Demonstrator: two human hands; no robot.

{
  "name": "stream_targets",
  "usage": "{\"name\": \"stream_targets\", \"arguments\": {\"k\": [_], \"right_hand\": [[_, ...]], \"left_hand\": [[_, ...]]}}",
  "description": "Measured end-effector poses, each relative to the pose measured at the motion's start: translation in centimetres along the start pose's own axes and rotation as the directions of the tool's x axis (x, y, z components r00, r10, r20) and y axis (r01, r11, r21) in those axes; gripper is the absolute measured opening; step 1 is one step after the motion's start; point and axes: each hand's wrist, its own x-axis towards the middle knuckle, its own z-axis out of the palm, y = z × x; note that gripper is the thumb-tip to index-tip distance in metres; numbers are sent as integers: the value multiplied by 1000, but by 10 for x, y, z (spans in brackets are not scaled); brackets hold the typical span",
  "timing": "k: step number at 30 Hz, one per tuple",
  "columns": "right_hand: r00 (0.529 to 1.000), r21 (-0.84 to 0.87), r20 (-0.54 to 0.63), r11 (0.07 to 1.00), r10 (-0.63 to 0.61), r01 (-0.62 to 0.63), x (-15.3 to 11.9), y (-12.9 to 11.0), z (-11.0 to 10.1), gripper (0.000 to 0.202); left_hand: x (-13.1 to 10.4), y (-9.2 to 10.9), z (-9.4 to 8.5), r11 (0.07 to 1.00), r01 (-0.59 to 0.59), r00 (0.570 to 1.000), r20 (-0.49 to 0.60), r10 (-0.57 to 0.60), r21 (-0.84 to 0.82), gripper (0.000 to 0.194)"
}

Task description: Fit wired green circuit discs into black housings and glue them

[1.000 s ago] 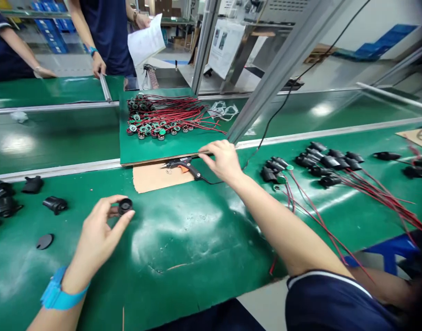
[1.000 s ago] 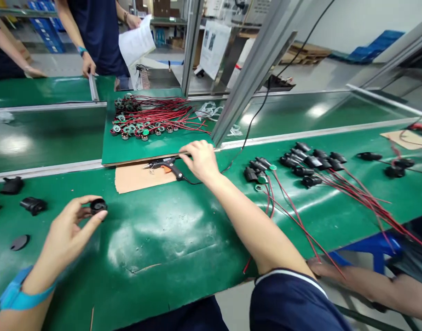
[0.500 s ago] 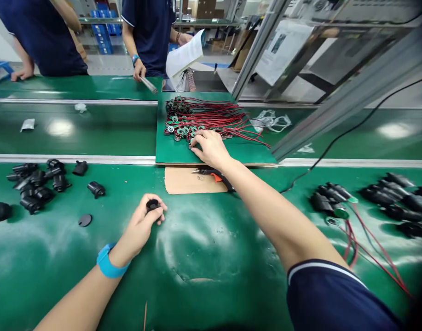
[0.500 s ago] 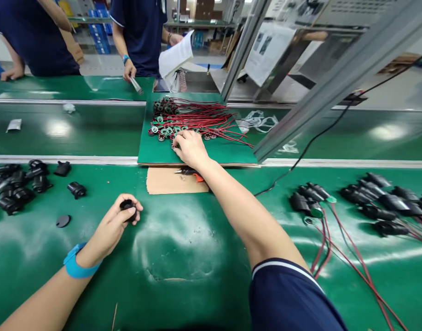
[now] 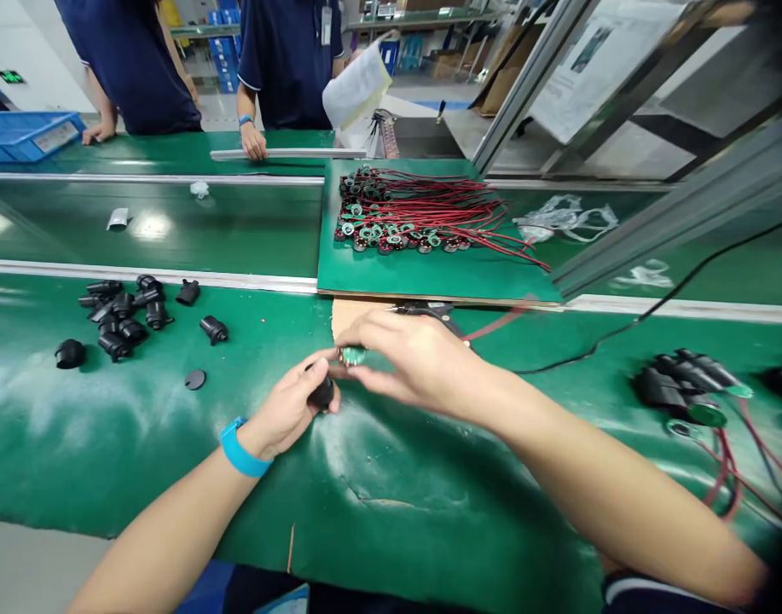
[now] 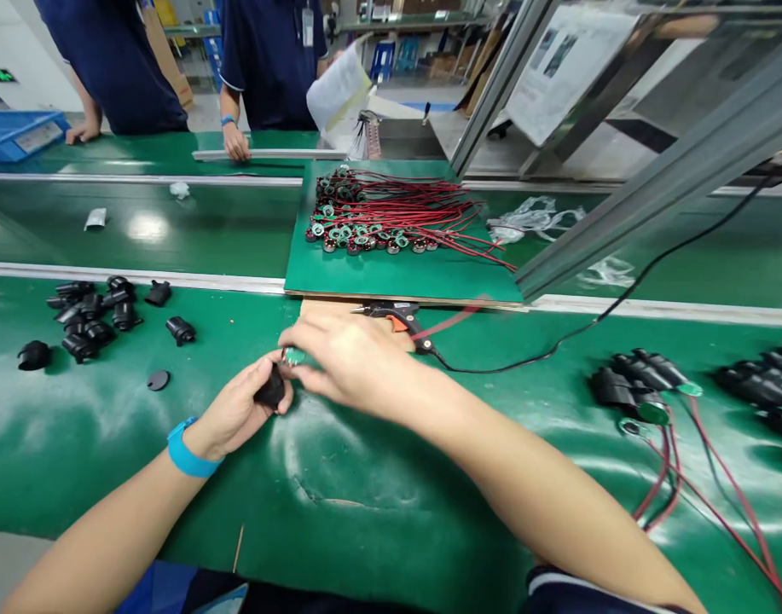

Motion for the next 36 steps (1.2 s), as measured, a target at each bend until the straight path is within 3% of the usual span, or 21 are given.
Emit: {"name": "stream_targets", "arguments": {"k": [2,5,8,10,13,16,19,21,23,25,26,28,30,33,36], "right_hand": [[1000,20,16,1000,-5,5,-19,-26,-3,22],[996,125,-47,989,82,-75,-44,-47,-3,34],[963,293,-101,932,251,-212,-64,-54,0,44],[921,445,-61,836,385,-320,-73,-55,2,38],[832,728,61,546,551,-415,-81,-57,12,26],[754,919,191,155,629,-362,-83,-58,27,32],[725,956,282,-125,628,-264,-83,-60,41,40],[725,947,321,-204,609,-247,-82,-61,49,40],[732,946,324,-196,600,-258,-82,-60,53,37],[732,959,252,-65,633,-275,-84,-58,51,30],[723,957,183,49,666,-287,-85,-56,48,25],[687,893,-3,312,727,-326,-89,-53,38,16],[650,785,-173,502,740,-363,-92,-50,26,9],[650,698,-276,612,708,-371,-96,-50,14,5],[710,655,-245,653,660,-381,-97,-53,13,5]], "left_hand": [[-6,-2,5,999,30,997,72,-28,-25,47],[-16,-3,12,1000,4,990,139,-1,-19,38],[-26,-3,17,984,-158,982,117,147,87,35],[-33,-4,19,912,-307,952,91,293,274,34],[-40,-7,23,655,-527,824,139,549,541,32],[-46,-13,24,423,-642,686,232,690,640,27],[-47,-19,24,292,-687,608,306,732,665,25],[-46,-21,24,255,-714,583,352,732,652,27],[-45,-21,24,234,-736,570,394,721,636,28],[-44,-22,25,231,-718,596,410,690,656,27],[-43,-22,26,256,-688,635,393,665,679,28],[-42,-22,28,364,-574,757,306,577,733,35],[-40,-22,28,468,-453,857,227,462,759,36],[-38,-20,29,498,-360,924,228,307,789,22],[-36,-17,29,531,-323,946,277,166,783,20]]}}
